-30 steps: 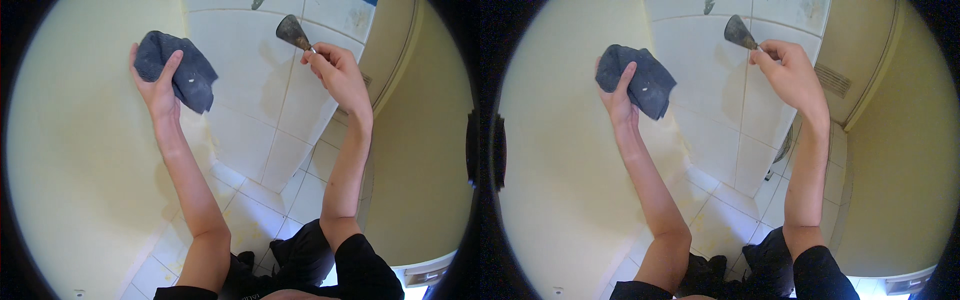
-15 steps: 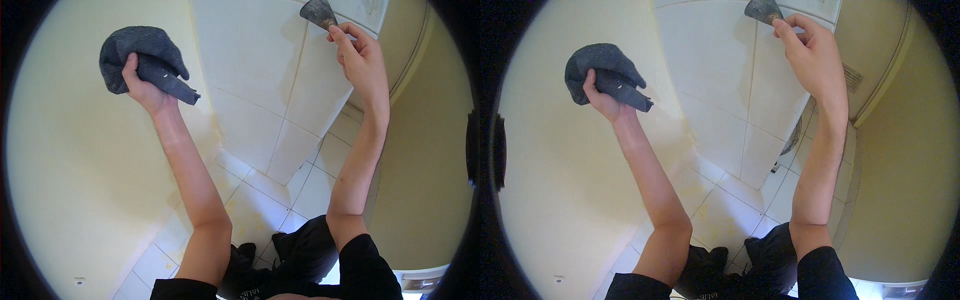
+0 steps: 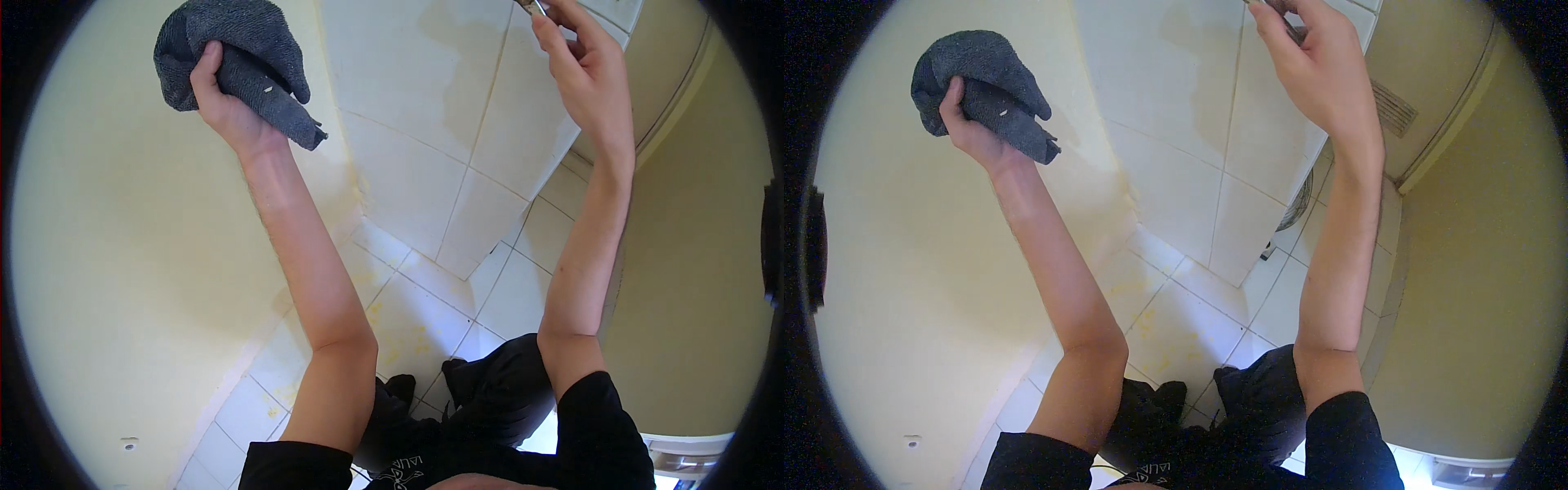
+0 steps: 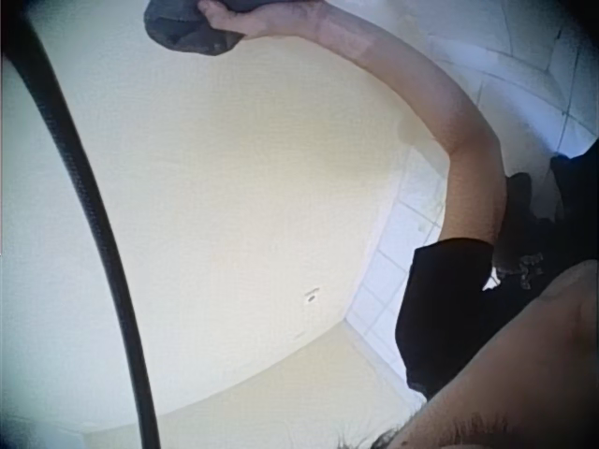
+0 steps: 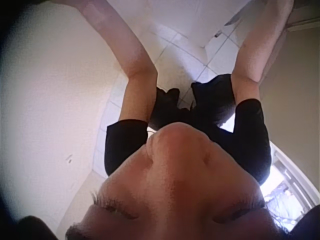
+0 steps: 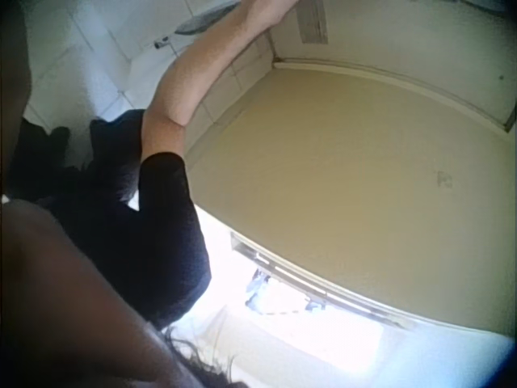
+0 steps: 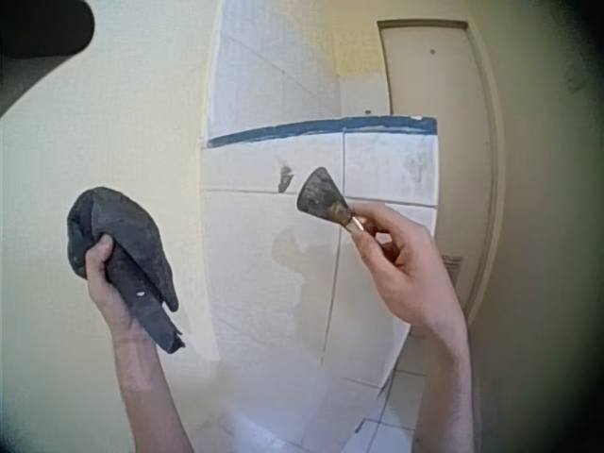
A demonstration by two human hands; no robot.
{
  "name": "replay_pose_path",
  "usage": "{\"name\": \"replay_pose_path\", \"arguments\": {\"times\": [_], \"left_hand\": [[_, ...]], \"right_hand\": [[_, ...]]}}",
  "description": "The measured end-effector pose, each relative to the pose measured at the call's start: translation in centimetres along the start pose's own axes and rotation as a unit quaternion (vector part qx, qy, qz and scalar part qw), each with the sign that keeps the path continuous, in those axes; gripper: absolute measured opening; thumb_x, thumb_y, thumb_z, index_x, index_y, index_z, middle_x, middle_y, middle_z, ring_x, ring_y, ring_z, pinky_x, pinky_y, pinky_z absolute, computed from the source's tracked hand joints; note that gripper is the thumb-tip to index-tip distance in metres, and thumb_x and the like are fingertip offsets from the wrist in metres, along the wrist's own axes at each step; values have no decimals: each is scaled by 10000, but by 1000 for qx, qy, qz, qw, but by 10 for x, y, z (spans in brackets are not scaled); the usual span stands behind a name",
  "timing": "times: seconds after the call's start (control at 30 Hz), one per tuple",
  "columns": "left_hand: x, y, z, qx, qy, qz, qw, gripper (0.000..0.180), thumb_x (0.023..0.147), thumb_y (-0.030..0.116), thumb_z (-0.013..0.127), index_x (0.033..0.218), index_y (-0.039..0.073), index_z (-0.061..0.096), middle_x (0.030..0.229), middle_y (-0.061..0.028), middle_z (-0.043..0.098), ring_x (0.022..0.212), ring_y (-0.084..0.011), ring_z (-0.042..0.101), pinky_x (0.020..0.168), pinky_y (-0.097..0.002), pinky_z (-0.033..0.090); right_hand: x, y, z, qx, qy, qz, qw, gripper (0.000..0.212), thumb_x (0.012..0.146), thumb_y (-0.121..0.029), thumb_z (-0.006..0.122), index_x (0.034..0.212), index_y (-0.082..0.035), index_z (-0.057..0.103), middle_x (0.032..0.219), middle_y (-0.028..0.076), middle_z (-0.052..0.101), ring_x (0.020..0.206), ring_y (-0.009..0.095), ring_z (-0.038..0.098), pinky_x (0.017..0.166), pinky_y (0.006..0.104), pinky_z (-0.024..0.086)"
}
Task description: The person scrapes residue from tile joints using a scraper and wipes the surfaces with a cloth.
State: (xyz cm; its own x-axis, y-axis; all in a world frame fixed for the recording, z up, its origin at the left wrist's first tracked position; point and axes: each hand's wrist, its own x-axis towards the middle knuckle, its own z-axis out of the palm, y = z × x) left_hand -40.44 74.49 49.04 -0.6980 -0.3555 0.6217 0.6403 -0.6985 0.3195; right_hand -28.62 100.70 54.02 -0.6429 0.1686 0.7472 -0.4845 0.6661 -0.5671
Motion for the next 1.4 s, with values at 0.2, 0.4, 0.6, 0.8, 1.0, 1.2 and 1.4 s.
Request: {"name": "replay_pose_path", "arguments": {"times": [0.2,0.4,0.6,0.8,1.0,1.2,1.4], "left_hand": [[4,2,5,-17,-2,5,1000,350,892,290,572,1126,38,643,1042,-122,681,930,-277,660,780,-424,542],[2,3,7,-11,-1,-22,1000,347,883,273,586,1131,37,643,1055,-122,682,946,-276,664,805,-423,546],[-5,1,15,-11,-4,-24,1000,378,882,259,585,1165,11,624,1070,-126,681,966,-271,664,838,-401,534],[-12,4,16,-17,15,-23,999,362,880,246,605,1155,13,633,1061,-122,681,954,-257,665,837,-392,540],[-14,3,22,5,56,-26,998,373,876,259,608,1154,12,640,1070,-139,684,946,-283,679,795,-426,560],[-16,6,25,5,31,-29,999,346,886,258,599,1130,17,648,1036,-128,690,907,-260,675,775,-396,551],[-17,9,25,9,22,-22,999,352,891,255,589,1134,7,644,1037,-134,692,909,-261,676,772,-391,551]], "right_hand": [[-2,-5,4,7,45,-100,994,391,942,36,587,1317,-71,608,732,-36,483,560,26,355,493,214,293],[9,15,-4,-68,46,-98,992,374,930,39,609,1291,-55,621,656,-30,450,548,35,358,483,221,284],[2,20,-1,-188,142,-187,954,201,878,-72,754,999,-17,603,611,-12,428,542,75,374,477,259,318],[-4,1,-40,-309,238,-101,915,482,651,-170,937,866,-63,519,629,-32,420,571,89,385,506,281,369],[-1,3,-58,-277,189,12,942,431,653,-164,930,843,-48,561,638,-20,437,595,94,428,540,294,412],[-17,-24,-58,-313,173,28,933,409,661,-152,918,888,-21,604,644,18,481,611,131,499,564,333,438],[-17,-46,-66,-349,116,112,923,335,707,-106,863,870,1,590,648,34,495,607,136,534,560,319,434]]}}
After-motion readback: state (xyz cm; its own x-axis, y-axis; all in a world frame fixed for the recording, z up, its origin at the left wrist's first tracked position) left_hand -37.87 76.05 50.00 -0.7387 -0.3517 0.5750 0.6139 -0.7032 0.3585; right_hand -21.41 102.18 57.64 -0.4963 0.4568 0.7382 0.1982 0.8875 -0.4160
